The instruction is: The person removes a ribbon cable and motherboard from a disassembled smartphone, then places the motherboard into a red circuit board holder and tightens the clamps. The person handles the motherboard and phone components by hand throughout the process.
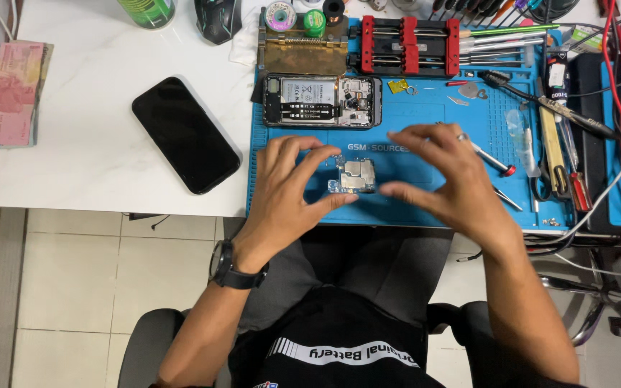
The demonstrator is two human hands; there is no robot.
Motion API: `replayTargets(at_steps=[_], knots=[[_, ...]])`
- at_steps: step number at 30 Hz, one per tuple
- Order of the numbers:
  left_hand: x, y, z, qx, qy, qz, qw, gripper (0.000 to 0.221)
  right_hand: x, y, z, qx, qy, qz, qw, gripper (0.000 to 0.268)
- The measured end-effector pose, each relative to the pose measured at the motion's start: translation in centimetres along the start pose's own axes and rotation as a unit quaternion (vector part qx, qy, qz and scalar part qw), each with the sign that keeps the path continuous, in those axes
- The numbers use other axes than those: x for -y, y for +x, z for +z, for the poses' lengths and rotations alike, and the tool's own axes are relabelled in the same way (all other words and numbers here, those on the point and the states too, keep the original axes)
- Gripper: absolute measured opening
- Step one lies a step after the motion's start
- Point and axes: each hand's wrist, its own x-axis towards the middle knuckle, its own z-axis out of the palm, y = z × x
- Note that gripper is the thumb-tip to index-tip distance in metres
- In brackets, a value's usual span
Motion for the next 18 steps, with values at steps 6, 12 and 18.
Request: replayTargets(at_steps=[6, 12, 18], knots=[[1.4, -0.8, 1.0, 0.056, 0.116, -0.033, 0.991, 0.070, -5.5, 7.6, -2.0, 0.025, -0.107, 0.005, 0.994, 0.067], [2.5, -1.6, -0.3, 0.121, 0.007, -0.028, 0.992, 0.089, -10.2, 14.2, -1.6, 0.162, -0.204, 0.037, 0.965, 0.111], [2.7, -1.3, -0.7, 0.112, -0.109, -0.037, 0.987, 0.113, -11.0, 16.1, -1.6, 0.192, -0.243, 0.064, 0.949, 0.112]])
